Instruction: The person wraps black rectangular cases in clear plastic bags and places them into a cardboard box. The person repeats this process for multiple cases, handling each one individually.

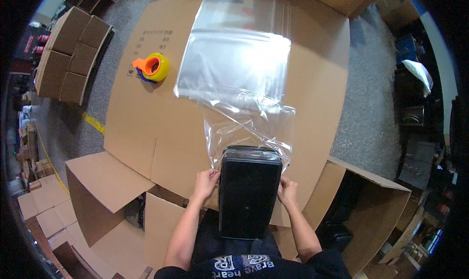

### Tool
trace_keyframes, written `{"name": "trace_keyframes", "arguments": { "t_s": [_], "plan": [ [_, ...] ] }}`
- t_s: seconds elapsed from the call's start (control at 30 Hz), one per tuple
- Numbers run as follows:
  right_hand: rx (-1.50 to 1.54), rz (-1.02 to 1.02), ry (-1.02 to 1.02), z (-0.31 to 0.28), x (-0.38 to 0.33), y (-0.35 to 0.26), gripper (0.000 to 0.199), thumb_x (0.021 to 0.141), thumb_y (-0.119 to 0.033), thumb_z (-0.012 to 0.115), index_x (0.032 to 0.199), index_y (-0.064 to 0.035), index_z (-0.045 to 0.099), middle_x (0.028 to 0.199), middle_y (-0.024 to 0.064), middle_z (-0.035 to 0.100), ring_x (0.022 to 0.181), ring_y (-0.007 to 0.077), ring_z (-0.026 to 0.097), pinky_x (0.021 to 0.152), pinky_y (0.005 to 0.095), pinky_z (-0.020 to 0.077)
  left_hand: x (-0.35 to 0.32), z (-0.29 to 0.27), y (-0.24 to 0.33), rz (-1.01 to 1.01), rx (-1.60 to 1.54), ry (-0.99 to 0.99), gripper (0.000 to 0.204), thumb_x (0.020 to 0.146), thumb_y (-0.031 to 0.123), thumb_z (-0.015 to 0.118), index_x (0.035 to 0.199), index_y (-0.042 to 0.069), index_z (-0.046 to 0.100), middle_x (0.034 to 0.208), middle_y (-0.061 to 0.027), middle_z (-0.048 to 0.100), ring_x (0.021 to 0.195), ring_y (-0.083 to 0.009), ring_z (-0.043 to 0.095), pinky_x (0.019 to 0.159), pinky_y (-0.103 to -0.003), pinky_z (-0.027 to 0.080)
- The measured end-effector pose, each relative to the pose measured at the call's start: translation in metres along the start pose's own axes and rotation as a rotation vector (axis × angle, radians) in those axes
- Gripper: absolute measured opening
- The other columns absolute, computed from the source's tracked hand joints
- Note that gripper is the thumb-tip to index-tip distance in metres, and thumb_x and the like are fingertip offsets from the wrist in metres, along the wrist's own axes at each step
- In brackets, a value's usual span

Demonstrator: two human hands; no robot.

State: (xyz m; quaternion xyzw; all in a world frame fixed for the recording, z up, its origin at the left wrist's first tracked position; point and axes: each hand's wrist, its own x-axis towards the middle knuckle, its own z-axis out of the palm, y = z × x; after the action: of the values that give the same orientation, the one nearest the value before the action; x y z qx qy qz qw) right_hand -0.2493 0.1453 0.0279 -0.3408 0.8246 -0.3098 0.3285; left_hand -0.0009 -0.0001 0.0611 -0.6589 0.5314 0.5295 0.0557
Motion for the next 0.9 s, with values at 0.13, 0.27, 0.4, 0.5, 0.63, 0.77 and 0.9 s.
{"name": "trace_keyframes", "arguments": {
  "t_s": [0.13, 0.27, 0.4, 0.5, 0.63, 0.77, 0.9],
  "plan": [
    [-0.204, -0.152, 0.095, -0.017, 0.005, -0.027, 0.008, 0.077, -0.006, 0.066, 0.082, -0.0009, 0.062, 0.064, 0.0152, 0.058, 0.06, 0.0325, 0.06, 0.059, 0.0397, 0.0485, -0.003, 0.007, 0.02, 0.417, 0.213, 0.57, 0.015, 0.085, 0.018, 0.064, 0.091, 0.004, 0.062, 0.073, -0.0102, 0.063, 0.07, -0.03, 0.064, 0.065, -0.038, 0.052],
    [-0.338, -0.61, 0.336, -0.022, 0.051, -0.059, 0.015, 0.076, -0.005, 0.066, 0.089, -0.0052, 0.059, 0.071, 0.0101, 0.054, 0.062, 0.0302, 0.055, 0.06, 0.0365, 0.0479, 0.021, 0.001, 0.04, 0.824, 0.507, 0.786, 0.01, 0.084, 0.016, 0.065, 0.089, 0.009, 0.062, 0.07, -0.0064, 0.059, 0.073, -0.0251, 0.062, 0.068, -0.037, 0.051],
    [-0.337, -0.69, 0.315, -0.019, 0.079, -0.077, 0.018, 0.078, -0.003, 0.068, 0.093, -0.0035, 0.058, 0.07, 0.0099, 0.055, 0.064, 0.0243, 0.056, 0.061, 0.0332, 0.047, 0.023, -0.012, 0.056, 0.877, 0.417, 0.774, 0.009, 0.081, 0.011, 0.068, 0.087, 0.008, 0.062, 0.073, -0.0049, 0.061, 0.071, -0.0227, 0.062, 0.064, -0.035, 0.05],
    [-0.075, -0.642, 0.328, -0.019, 0.069, -0.079, 0.023, 0.074, 0.002, 0.069, 0.095, -0.0051, 0.06, 0.073, 0.0088, 0.059, 0.062, 0.0255, 0.057, 0.057, 0.0328, 0.0473, 0.003, -0.011, 0.056, 0.884, 0.218, 0.879, 0.013, 0.077, 0.005, 0.072, 0.085, 0.007, 0.062, 0.075, -0.0049, 0.062, 0.068, -0.0212, 0.063, 0.06, -0.032, 0.05],
    [0.085, -0.808, 0.513, -0.024, 0.031, -0.078, 0.017, 0.074, 0.001, 0.072, 0.085, -0.0032, 0.06, 0.076, 0.0106, 0.063, 0.066, 0.023, 0.062, 0.058, 0.0299, 0.0493, -0.034, -0.002, 0.038, 1.03, 0.174, 1.014, 0.02, 0.075, -0.001, 0.073, 0.088, 0.005, 0.061, 0.078, -0.0085, 0.063, 0.069, -0.0228, 0.065, 0.057, -0.031, 0.052],
    [0.115, -0.751, 0.387, -0.033, 0.013, -0.088, 0.013, 0.078, 0.002, 0.068, 0.087, 0.0004, 0.058, 0.077, 0.0118, 0.062, 0.065, 0.0224, 0.061, 0.06, 0.029, 0.0488, -0.052, 0.0, 0.026, 1.081, 0.098, 1.03, 0.023, 0.076, -0.002, 0.072, 0.094, 0.004, 0.059, 0.081, -0.0105, 0.062, 0.071, -0.0246, 0.066, 0.058, -0.031, 0.054],
    [0.021, -0.63, 0.221, -0.041, 0.026, -0.104, 0.014, 0.076, 0.002, 0.069, 0.086, -0.0017, 0.06, 0.076, 0.0125, 0.063, 0.068, 0.0248, 0.064, 0.06, 0.0299, 0.0503, -0.046, -0.005, 0.033, 0.896, 0.119, 0.905, 0.017, 0.08, 0.0, 0.068, 0.094, 0.004, 0.059, 0.081, -0.0104, 0.061, 0.07, -0.0255, 0.064, 0.059, -0.032, 0.052]
  ]
}}
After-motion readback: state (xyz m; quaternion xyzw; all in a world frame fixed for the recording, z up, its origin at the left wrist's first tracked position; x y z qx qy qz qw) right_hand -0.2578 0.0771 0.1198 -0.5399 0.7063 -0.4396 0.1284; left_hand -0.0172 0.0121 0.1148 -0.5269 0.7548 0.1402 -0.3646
